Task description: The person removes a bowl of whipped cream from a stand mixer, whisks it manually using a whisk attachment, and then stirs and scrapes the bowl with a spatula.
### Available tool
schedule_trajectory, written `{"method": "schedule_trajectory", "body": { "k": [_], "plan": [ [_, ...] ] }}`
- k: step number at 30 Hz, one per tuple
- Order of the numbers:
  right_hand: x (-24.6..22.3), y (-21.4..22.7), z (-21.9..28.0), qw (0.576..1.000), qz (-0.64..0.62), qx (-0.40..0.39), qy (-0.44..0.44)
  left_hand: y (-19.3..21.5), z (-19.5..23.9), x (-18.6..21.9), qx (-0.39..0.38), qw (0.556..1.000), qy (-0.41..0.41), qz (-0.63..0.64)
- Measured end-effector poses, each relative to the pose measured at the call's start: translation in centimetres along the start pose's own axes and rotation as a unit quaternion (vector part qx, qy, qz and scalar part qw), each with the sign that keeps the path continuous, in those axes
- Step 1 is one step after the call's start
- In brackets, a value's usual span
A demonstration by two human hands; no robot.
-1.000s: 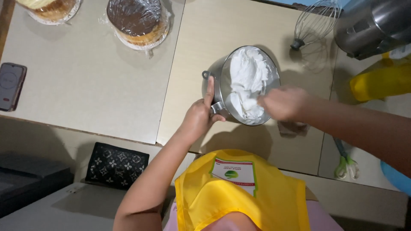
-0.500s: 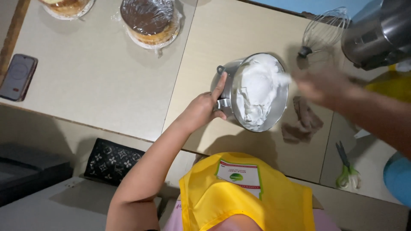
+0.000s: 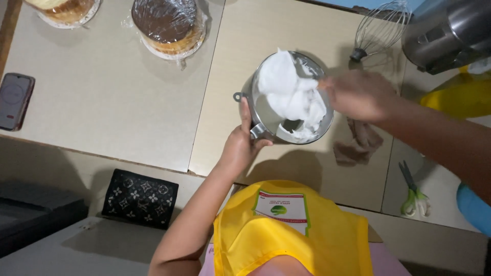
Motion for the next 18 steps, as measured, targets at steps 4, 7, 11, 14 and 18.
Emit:
{"method": "schedule_trajectory", "body": {
  "k": [4, 7, 11, 14, 18],
  "plan": [
    [2.7, -5.1, -4.3, 0.974, 0.225, -0.007, 0.019, -0.1, -0.1, 0.0, 0.001, 1.000, -0.006, -0.018],
    [1.3, -5.4, -2.4, 0.954, 0.298, -0.028, 0.024, -0.2, -0.2, -0.2, 0.000, 1.000, -0.009, -0.024],
    [-2.9, -5.3, 0.6, 0.970, 0.194, -0.066, 0.129, -0.5, 0.0, -0.7, -0.006, 1.000, 0.007, -0.027],
    [-6.9, 3.5, 5.9, 0.979, 0.178, 0.043, 0.092, -0.7, 0.0, -0.5, -0.010, 1.000, -0.002, -0.019],
    [-3.7, -0.2, 2.3, 0.976, 0.201, 0.037, 0.072, -0.9, 0.0, -0.3, -0.020, 0.998, -0.002, -0.057]
  ]
}}
Point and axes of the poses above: each hand's wrist, its own z-axis away from the middle knuckle, its own y-axis out of the back of the hand, x = y × z, the point moved 10 cm from there along -z, towards the middle knuckle, and after that the axes turned 8 degrees about z, right-handed, at the moved point
